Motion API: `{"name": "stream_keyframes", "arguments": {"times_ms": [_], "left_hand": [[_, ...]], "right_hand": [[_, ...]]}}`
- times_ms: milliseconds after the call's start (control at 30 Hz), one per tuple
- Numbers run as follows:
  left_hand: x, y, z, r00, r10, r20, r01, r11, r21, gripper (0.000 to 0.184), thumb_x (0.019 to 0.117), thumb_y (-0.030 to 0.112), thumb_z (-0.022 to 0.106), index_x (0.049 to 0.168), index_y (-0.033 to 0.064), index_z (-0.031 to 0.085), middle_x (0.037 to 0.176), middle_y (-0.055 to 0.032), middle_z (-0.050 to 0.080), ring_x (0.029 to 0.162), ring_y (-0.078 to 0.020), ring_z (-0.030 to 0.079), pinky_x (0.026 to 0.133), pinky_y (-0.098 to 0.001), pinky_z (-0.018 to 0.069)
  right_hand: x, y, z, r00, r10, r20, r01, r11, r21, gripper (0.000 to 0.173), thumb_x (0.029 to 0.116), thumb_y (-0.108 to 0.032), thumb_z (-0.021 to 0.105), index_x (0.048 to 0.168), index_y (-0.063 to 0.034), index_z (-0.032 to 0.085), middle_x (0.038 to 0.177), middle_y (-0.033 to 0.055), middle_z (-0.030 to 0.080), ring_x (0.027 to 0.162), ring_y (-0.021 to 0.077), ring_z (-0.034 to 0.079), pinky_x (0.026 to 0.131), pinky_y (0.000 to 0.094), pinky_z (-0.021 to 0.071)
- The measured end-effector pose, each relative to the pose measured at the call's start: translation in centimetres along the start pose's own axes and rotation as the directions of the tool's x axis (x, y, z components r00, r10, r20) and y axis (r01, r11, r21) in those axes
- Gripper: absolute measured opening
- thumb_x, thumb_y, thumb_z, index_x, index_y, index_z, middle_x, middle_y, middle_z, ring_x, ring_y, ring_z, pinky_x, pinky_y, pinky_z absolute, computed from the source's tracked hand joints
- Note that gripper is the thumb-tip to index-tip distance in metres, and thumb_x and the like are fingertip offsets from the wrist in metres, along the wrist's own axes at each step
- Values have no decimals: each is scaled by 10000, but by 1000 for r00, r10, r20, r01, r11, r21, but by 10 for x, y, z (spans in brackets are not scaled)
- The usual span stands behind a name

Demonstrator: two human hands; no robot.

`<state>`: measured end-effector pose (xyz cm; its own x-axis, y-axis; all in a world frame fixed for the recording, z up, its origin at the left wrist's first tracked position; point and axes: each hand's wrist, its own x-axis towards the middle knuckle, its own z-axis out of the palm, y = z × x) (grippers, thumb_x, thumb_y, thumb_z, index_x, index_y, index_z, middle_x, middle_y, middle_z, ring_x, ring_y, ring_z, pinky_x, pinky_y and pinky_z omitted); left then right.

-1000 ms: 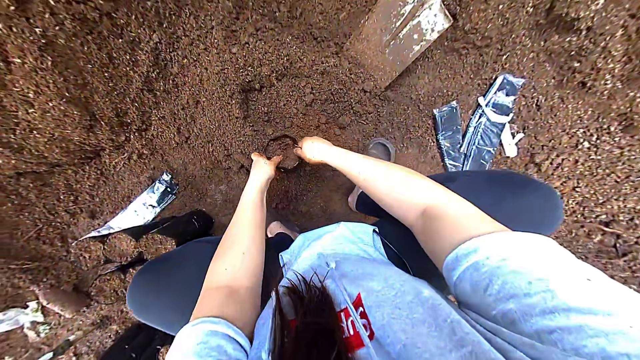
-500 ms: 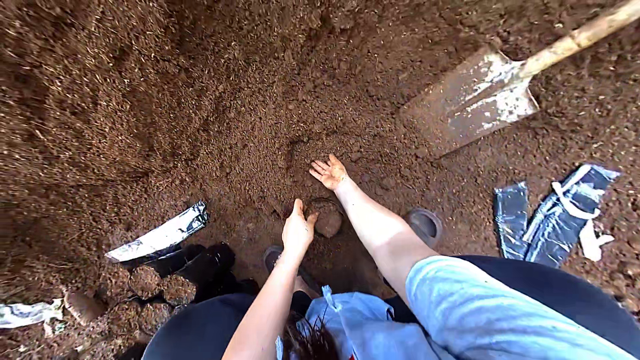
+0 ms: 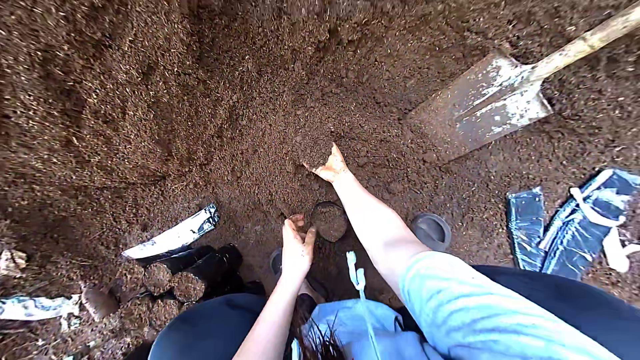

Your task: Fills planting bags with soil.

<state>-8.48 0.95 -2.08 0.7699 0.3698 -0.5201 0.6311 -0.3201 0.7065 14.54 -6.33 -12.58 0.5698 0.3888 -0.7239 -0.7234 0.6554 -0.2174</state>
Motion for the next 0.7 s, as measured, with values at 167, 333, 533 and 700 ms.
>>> {"name": "stream_keyframes", "arguments": {"times_ms": [167, 333, 533, 700], "left_hand": [[-18, -7, -4, 953, 301, 26, -300, 934, 195, 278, 1037, 195, 549, 1219, 106, 739, 1474, -228, 514, 1344, -382, 518, 1106, -526, 449], [-4, -14, 20, 967, 233, 101, -247, 955, 166, 501, 1064, 412, 523, 1523, 209, 515, 1591, -186, 415, 1417, -361, 477, 1101, -578, 453], [-1, -1, 20, 951, 291, 99, -303, 944, 132, 618, 926, 18, 630, 1519, 10, 456, 1600, -162, 438, 1451, -308, 463, 1184, -492, 385], [-10, 6, 19, 961, 253, 108, -265, 956, 124, 682, 932, 18, 669, 1557, 5, 399, 1621, -170, 411, 1421, -342, 498, 1165, -543, 401]], "right_hand": [[-74, -26, 8, 984, 134, 116, -75, 907, -413, 594, 1050, -623, 270, 1428, -209, 468, 1318, 141, 597, 1165, 318, 611, 920, 526, 543], [-151, -33, 8, 979, 203, 7, -152, 756, -637, 547, 1049, -605, 318, 1370, -207, 510, 1227, 121, 633, 1075, 293, 645, 851, 512, 565], [-209, -10, 3, 994, 88, -69, -106, 543, -833, 460, 1088, -446, 417, 1424, -141, 496, 1208, 136, 645, 1040, 283, 669, 845, 493, 586], [-220, 27, -5, 968, -198, 153, 133, -111, -985, 488, 1025, -280, 626, 1440, -37, 539, 1435, 195, 561, 1327, 308, 544, 1097, 523, 447]]}}
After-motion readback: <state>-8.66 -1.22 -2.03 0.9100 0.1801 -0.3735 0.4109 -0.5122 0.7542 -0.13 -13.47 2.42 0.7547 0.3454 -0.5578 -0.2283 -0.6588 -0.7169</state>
